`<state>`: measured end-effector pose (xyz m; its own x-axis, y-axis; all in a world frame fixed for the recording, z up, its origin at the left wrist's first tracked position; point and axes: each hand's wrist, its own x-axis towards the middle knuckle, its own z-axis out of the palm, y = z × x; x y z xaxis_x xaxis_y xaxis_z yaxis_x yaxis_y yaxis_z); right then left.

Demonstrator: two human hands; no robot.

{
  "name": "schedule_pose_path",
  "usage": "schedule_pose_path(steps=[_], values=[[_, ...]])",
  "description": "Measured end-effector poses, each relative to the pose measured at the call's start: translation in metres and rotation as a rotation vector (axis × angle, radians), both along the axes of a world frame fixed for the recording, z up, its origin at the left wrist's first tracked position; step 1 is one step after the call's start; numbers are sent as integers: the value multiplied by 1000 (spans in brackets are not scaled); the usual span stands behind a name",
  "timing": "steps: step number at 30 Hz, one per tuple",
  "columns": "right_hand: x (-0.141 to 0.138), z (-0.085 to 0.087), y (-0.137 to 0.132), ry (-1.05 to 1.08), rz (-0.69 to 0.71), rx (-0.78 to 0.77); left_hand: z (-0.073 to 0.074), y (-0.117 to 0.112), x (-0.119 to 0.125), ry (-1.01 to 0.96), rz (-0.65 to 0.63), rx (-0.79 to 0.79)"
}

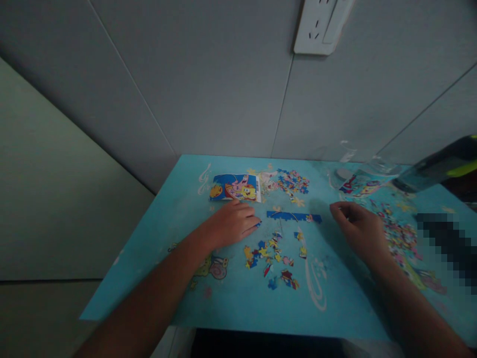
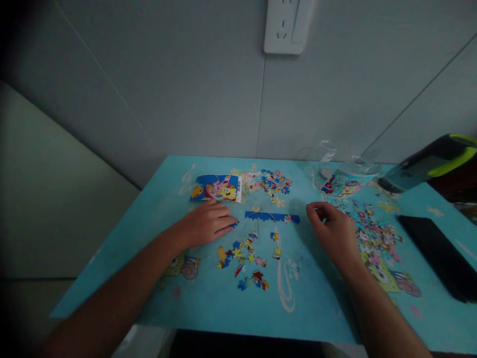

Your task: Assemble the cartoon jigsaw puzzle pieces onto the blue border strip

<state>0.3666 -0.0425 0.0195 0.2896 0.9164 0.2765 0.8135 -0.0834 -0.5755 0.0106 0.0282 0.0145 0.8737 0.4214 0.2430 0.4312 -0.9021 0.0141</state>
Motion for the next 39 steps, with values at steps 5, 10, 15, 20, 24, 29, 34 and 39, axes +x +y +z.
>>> schedule_pose_path(steps=[5, 10, 15, 20, 24, 29, 34, 39], values=[[1, -2, 0, -39, 14, 46, 2, -1, 1, 6, -5, 11], [-3, 2, 0, -7, 20, 33, -1, 1, -1, 6, -5, 5], [-7, 5, -1, -13, 112, 18, -4, 3, -2, 11, -13, 14], [-14, 3, -2, -20, 273, -7, -2, 3, -2, -3, -19, 23], [-15, 1, -2, -45, 294, -17, 1, 3, -3, 7, -23, 12], [-13, 1, -1, -49, 310, -38, 3, 3, -3, 6, -29, -29], [-14, 2, -1, -60, 314, -44, 5, 5, -7, 5, -25, -63], [-11, 0, -1, -86, 303, -46, 9, 10, -14, 23, -3, -88]])
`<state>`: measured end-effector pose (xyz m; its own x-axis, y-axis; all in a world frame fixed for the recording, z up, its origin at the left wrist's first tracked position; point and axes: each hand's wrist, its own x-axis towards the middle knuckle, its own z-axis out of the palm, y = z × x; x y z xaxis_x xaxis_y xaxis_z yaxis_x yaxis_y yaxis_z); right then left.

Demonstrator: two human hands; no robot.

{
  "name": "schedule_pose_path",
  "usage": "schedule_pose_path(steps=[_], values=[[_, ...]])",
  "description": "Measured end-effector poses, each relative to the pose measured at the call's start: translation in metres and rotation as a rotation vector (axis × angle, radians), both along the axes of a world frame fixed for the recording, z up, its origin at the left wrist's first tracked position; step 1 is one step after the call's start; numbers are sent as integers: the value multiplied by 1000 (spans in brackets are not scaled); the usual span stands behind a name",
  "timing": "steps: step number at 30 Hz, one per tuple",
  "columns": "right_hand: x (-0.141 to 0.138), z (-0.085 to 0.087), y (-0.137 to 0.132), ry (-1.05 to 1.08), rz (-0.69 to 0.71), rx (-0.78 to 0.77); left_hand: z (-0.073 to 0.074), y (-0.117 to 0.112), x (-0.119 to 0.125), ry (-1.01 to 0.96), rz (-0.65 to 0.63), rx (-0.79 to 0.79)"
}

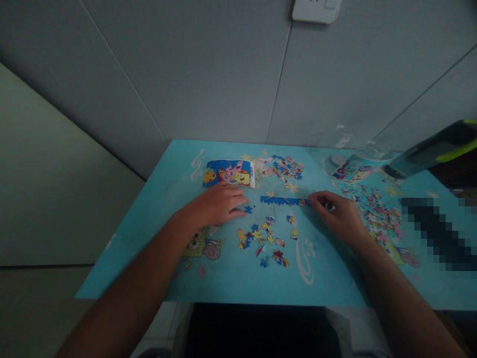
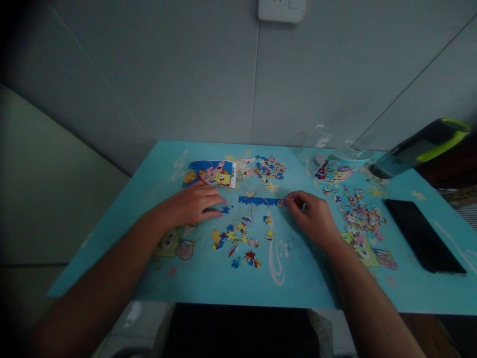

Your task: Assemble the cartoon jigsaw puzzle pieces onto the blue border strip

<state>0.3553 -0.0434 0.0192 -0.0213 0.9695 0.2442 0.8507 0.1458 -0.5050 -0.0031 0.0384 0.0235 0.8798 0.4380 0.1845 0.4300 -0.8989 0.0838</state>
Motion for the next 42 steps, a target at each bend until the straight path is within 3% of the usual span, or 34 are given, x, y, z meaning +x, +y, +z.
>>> schedule_pose_path(steps=[9, 25, 31, 34, 37, 42], values=[[0, 1, 0, 0, 7, 2, -9, -2, 7, -44, 3, -41], [-2, 3, -1, 45, 26, -21, -5, -9, 15, -181, 41, -341], [-29, 9, -12, 254, 142, -114, -7, -30, 43, -602, 245, -653], [-53, 11, -21, 407, 240, -166, -8, -46, 63, -802, 334, -967], [-70, 14, -30, 532, 278, -203, -8, -61, 78, -909, 396, -1163], [-74, 15, -41, 592, 196, -184, -4, -80, 95, -913, 438, -1266]])
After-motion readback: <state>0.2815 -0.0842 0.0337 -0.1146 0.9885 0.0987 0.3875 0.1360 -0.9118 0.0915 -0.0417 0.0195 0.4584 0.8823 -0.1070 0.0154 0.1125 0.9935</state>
